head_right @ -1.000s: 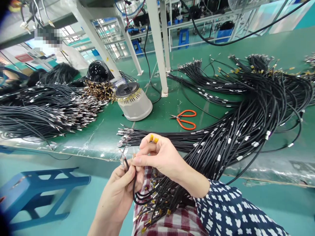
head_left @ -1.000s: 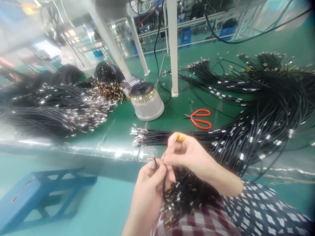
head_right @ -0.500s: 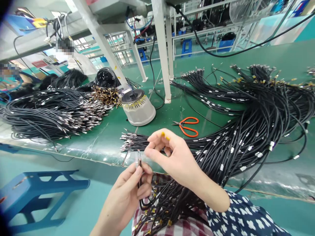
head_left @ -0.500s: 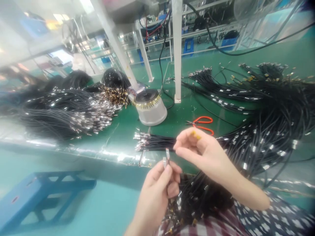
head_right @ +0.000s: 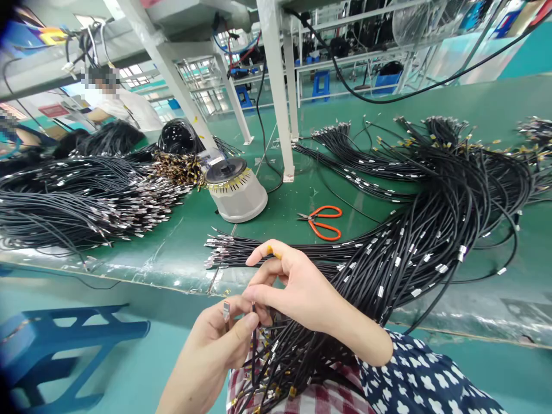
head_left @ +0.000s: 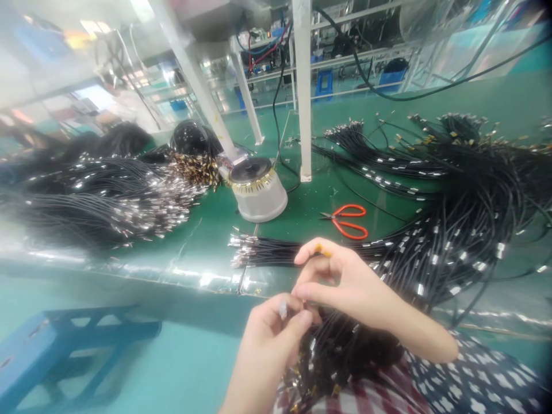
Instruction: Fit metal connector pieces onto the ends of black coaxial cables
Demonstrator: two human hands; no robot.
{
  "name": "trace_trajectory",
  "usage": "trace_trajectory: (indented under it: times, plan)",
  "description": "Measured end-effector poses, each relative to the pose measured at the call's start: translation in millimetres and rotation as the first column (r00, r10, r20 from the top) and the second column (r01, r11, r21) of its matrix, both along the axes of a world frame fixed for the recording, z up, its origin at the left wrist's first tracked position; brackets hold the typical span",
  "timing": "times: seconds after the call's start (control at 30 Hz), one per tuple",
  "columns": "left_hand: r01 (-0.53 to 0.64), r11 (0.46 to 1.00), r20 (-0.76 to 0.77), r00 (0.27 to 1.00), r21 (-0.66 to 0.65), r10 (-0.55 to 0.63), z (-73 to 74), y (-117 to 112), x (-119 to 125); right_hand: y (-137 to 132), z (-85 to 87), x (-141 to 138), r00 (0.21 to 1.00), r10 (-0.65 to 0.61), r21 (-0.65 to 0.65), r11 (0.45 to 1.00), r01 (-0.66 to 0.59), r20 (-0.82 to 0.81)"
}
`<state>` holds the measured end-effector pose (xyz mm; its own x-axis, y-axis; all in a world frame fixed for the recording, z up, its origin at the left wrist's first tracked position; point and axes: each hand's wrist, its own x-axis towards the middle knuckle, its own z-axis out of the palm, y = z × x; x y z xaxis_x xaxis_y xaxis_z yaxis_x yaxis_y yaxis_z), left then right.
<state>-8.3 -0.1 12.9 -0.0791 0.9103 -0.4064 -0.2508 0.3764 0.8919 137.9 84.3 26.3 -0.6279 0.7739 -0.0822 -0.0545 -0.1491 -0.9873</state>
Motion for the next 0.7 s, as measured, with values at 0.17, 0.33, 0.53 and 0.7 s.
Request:
trace_trajectory:
  times: [0.17, 0.33, 0.53, 0.7]
  plan:
    - [-0.166, 0.985, 0.045, 0.986, 0.047, 0.163, 6.0, 2.3, 3.3, 5.7, -9.1, 12.9, 0.997, 0.054, 0.069, 0.996, -0.058, 0.061]
    - [-0.124, 0.989, -0.121, 0.984, 0.08, 0.133, 8.7, 6.2, 4.6, 7.5, -4.1, 23.4, 0.896, 0.413, -0.155, 0.908, -0.39, 0.164]
    - [0.056, 0.989, -0.307, 0.952, 0.137, -0.011, 9.3, 7.7, 5.6, 2.3, 8.3, 20.0, 0.807, 0.502, -0.133, 0.864, -0.486, 0.31]
    - [0.063, 0.989, -0.328, 0.944, 0.133, -0.016, 6.8, 7.4, 7.9, 3.6, 10.8, 19.9, 0.761, 0.497, -0.079, 0.854, -0.514, 0.417]
